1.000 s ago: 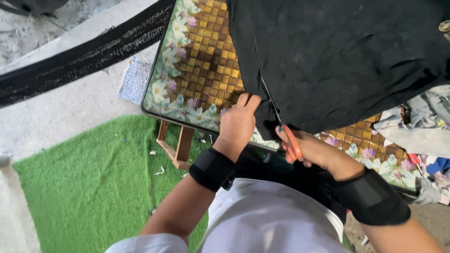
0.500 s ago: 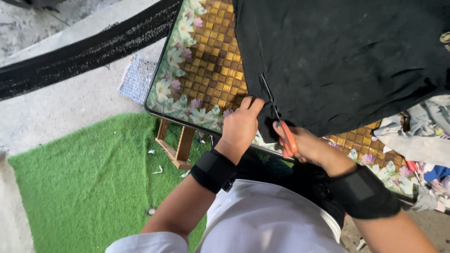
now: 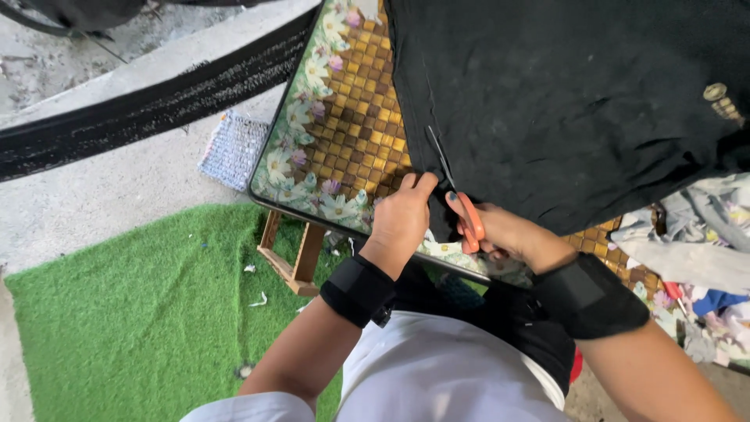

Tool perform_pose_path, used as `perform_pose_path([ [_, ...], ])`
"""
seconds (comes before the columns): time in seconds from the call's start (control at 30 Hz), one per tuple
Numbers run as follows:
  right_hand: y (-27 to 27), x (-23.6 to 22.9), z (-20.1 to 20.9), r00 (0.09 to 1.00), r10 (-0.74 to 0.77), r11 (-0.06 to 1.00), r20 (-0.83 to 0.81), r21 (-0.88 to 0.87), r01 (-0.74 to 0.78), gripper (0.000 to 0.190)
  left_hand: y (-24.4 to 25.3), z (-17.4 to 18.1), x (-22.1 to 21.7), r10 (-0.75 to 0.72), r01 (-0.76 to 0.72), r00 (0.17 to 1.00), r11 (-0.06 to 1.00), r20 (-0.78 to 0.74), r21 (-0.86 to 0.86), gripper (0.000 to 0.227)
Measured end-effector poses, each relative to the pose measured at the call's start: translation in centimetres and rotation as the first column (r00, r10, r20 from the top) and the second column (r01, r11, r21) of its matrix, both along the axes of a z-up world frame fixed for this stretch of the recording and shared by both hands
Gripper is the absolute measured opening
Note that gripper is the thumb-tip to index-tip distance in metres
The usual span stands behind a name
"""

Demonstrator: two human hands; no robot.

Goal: The person cuts strips from a black garment using handheld scissors, holding the fabric with one hand and cutting with the other, occasionally trimming loose threads.

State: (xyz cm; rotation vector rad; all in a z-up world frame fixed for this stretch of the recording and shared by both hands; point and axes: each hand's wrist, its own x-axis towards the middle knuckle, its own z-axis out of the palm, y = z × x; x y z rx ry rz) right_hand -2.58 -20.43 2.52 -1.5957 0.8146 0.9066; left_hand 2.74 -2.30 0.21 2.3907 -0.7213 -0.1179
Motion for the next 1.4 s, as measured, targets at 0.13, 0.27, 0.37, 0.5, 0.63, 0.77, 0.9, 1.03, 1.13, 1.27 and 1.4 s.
perform_pose_path([
  [0.13,-0.8,0.8,-2.4,0.997,0.014,1.000,0.078,-0.014,-0.013,0.072,0.0,-0.4,0.4,0.017,-0.017,1.000,0.999,-0.013,-0.045,0.031],
  [0.27,-0.8,0.3,-2.5,0.979,0.065,0.991,0.191,-0.128,-0.041,0.077,0.2,-0.4,0.2,0.025,-0.025,0.999,0.999,-0.024,-0.027,0.029],
  [0.37,-0.2,1.1,-1.0,0.994,0.026,0.997,0.103,-0.078,-0.017,0.072,0.1,-0.1,-0.1,0.013,-0.014,1.000,1.000,-0.026,-0.028,0.029],
  [0.5,0.2,2.6,-1.2,0.997,-0.017,1.000,0.074,-0.020,0.019,0.073,0.2,0.1,0.1,0.006,-0.008,0.999,0.999,-0.044,-0.032,0.029],
  [0.63,0.3,2.2,-2.5,0.984,-0.016,0.994,0.179,-0.100,0.034,0.078,0.4,0.2,0.1,0.003,-0.005,0.998,1.000,-0.064,-0.020,0.029],
  [0.77,0.2,3.1,-1.7,0.990,0.056,0.990,0.131,-0.139,-0.037,0.077,0.3,0.2,0.0,-0.005,0.003,0.997,1.000,-0.071,-0.025,0.029],
  [0.9,-0.1,4.7,-1.6,0.993,0.045,0.996,0.111,-0.086,-0.036,0.075,0.3,0.6,0.1,-0.003,0.003,0.997,1.000,-0.082,-0.002,0.033],
  [1.03,-0.2,4.7,-2.2,0.978,0.065,0.993,0.198,-0.113,-0.043,0.076,0.2,0.3,0.1,0.006,-0.006,0.996,1.000,-0.090,0.000,0.033],
  [1.13,-0.4,4.7,-2.2,0.965,0.045,0.994,0.257,-0.107,-0.018,0.075,0.3,0.4,-0.3,0.021,-0.022,0.996,1.000,-0.086,-0.006,0.031],
  [1.27,-0.5,6.6,-2.0,0.991,0.041,0.998,0.129,-0.056,-0.034,0.069,0.4,1.0,0.1,-0.009,0.007,0.997,1.000,-0.078,-0.028,0.030],
  [1.4,-0.6,8.2,-3.2,0.982,0.038,0.997,0.184,-0.075,-0.025,0.074,0.4,0.5,-0.1,-0.019,0.016,0.997,0.999,-0.076,-0.041,0.025],
])
